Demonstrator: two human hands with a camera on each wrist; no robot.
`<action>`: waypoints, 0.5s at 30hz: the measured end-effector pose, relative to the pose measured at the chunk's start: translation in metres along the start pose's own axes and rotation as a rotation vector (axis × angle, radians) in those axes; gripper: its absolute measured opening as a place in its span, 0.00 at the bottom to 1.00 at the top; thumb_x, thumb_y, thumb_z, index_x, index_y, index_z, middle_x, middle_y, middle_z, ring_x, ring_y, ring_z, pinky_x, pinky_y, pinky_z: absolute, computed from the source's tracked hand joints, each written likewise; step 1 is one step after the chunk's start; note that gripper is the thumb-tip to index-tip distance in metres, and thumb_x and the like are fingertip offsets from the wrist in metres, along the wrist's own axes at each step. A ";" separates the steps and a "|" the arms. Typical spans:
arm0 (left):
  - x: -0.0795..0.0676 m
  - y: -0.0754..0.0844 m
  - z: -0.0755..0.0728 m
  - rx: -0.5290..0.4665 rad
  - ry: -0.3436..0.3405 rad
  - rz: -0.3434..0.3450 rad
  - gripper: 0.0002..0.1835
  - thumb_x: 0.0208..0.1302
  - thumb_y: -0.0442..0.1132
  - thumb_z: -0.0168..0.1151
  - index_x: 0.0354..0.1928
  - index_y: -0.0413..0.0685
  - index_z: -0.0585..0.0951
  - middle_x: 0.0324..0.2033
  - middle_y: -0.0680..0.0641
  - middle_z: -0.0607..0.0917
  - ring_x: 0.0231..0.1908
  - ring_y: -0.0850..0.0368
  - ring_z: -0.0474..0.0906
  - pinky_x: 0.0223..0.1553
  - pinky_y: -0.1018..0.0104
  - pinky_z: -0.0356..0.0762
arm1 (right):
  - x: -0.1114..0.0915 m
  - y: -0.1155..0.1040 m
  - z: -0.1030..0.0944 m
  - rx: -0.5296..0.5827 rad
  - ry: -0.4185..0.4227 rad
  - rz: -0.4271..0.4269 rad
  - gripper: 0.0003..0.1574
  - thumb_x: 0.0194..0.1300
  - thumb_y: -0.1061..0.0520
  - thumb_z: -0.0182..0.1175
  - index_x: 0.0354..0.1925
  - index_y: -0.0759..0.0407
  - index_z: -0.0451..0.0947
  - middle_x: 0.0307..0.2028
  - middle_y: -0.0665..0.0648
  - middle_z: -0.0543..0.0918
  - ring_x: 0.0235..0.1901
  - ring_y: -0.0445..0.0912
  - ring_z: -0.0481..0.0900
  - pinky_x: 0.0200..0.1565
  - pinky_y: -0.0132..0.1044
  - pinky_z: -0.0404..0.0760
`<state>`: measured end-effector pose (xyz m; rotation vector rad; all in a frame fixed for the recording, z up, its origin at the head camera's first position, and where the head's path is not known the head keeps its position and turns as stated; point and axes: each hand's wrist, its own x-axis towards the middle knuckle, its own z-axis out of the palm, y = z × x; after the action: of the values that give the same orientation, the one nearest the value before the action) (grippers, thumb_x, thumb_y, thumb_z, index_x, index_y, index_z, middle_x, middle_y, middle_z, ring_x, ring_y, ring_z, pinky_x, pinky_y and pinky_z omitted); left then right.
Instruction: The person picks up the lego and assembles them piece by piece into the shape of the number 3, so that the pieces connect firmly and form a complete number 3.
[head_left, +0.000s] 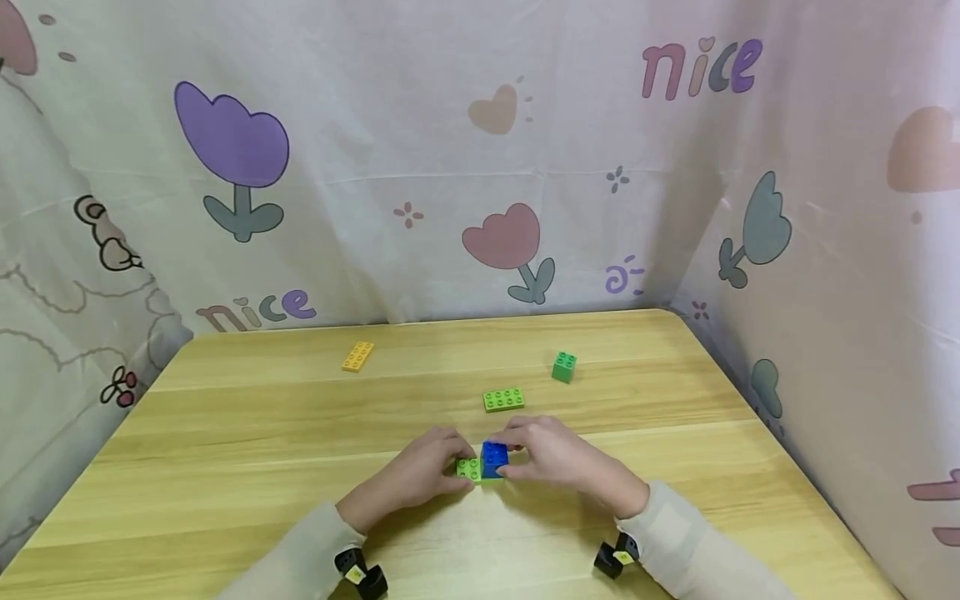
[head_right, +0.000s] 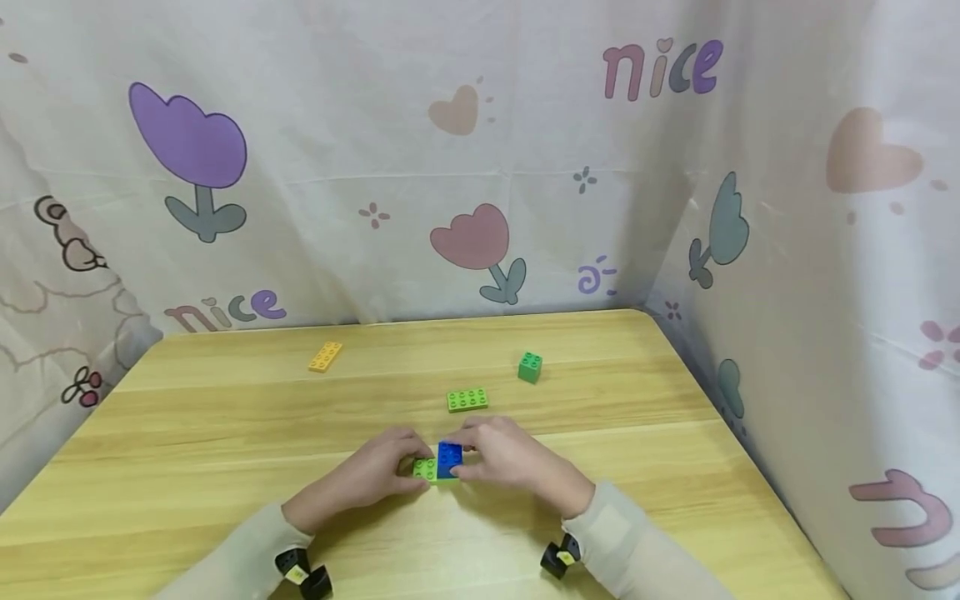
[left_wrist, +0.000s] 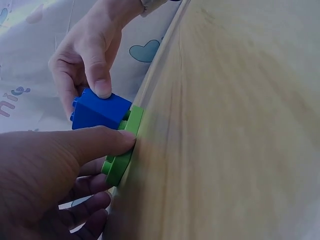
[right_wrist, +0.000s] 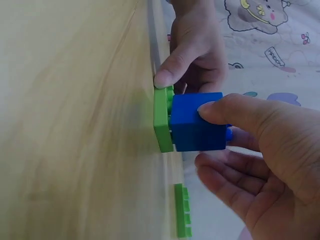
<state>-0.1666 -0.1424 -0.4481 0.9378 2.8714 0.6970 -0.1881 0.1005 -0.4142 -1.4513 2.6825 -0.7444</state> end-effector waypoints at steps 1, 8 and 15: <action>0.000 0.000 0.000 -0.002 0.002 0.002 0.17 0.57 0.48 0.73 0.46 0.50 0.84 0.42 0.57 0.79 0.44 0.59 0.73 0.47 0.60 0.74 | 0.001 0.000 0.000 -0.004 0.000 -0.002 0.24 0.60 0.53 0.70 0.54 0.59 0.82 0.39 0.48 0.82 0.39 0.41 0.82 0.40 0.28 0.79; -0.002 0.000 -0.001 -0.022 0.018 -0.001 0.17 0.57 0.48 0.73 0.46 0.49 0.85 0.40 0.57 0.79 0.43 0.60 0.73 0.46 0.60 0.74 | 0.005 -0.003 0.004 0.002 -0.013 0.028 0.24 0.61 0.51 0.69 0.53 0.59 0.81 0.41 0.48 0.83 0.38 0.39 0.81 0.40 0.25 0.77; -0.001 0.001 -0.001 -0.028 0.032 -0.003 0.17 0.56 0.48 0.74 0.44 0.49 0.85 0.39 0.58 0.78 0.41 0.61 0.72 0.43 0.62 0.74 | 0.004 -0.003 0.005 0.062 -0.041 0.047 0.22 0.61 0.54 0.68 0.53 0.59 0.80 0.43 0.50 0.84 0.39 0.39 0.82 0.41 0.27 0.79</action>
<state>-0.1651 -0.1426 -0.4468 0.9269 2.8822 0.7561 -0.1873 0.0936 -0.4169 -1.3698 2.6291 -0.7785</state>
